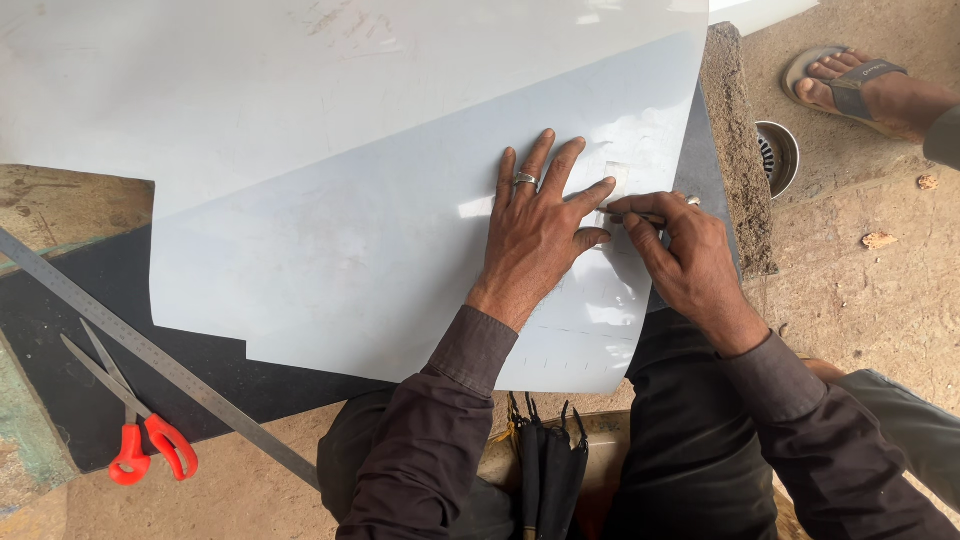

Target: The person sits on a chair with a large white plastic sheet across their lap and marks measurement lines on it with a pencil, holding the sheet steady with one hand. They reposition the sheet, then place a long steel ruler across it and continue marking straight lines along the ruler edge.

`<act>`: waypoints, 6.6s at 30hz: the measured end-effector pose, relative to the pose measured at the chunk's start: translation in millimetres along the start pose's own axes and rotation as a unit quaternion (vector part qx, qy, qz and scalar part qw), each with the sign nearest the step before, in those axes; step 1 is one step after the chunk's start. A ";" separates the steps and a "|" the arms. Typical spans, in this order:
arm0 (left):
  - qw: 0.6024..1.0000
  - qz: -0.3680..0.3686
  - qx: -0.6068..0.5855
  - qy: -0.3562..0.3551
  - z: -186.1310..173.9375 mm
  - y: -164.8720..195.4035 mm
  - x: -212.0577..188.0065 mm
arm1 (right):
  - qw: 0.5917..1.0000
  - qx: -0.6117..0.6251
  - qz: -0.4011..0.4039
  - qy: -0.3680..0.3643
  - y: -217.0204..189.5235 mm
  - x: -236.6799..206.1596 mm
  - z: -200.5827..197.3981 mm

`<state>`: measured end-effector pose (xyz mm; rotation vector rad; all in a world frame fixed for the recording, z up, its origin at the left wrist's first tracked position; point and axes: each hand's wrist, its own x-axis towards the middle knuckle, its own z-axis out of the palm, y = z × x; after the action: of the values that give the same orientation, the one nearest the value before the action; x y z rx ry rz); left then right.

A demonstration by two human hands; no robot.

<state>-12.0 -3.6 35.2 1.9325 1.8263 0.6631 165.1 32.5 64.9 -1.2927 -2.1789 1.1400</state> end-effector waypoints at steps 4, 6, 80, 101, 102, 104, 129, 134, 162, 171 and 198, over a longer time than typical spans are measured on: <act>1.000 -0.003 0.000 -0.002 0.6 0.1 0.4 | 1.000 -0.014 -0.012 0.011 1.1 2.0 0.3; 1.000 -0.002 0.000 -0.002 0.5 -0.3 0.6 | 0.999 -0.023 -0.021 0.017 1.3 3.2 0.4; 1.000 0.004 0.004 -0.015 -4.0 0.3 0.0 | 0.992 -0.099 -0.034 0.073 -4.7 35.1 -11.9; 1.000 0.004 0.013 -0.015 -2.6 -1.7 -1.1 | 0.993 0.000 0.064 0.099 4.7 1.3 -9.6; 1.000 0.007 0.014 -0.012 -2.3 -1.8 -1.0 | 0.991 0.072 0.050 0.103 6.5 -4.3 -8.4; 1.000 0.008 0.017 -0.013 -2.1 -2.2 -0.8 | 0.971 0.213 0.020 0.105 10.9 -14.9 -6.3; 0.997 -0.019 0.056 -0.055 -35.6 -15.8 0.1 | 0.955 0.229 0.065 0.179 25.6 -21.9 13.0; 0.995 -0.017 0.073 -0.067 -31.8 -15.9 0.1 | 0.957 0.208 0.065 0.189 23.4 -20.8 13.6; 0.996 -0.019 0.062 -0.067 -28.2 -16.1 0.0 | 0.955 0.217 0.079 0.187 34.0 -21.9 19.1; 0.996 -0.017 0.057 -0.064 -28.3 -17.1 -1.1 | 0.957 0.202 0.094 0.186 31.9 -21.4 18.5; 0.996 -0.015 0.055 -0.063 -25.8 -19.9 -0.8 | 0.955 0.214 0.078 0.188 33.3 -21.6 19.1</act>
<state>-43.2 -3.9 44.3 1.9639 1.8452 0.4284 182.5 13.9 29.0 -1.3618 -1.4814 1.2191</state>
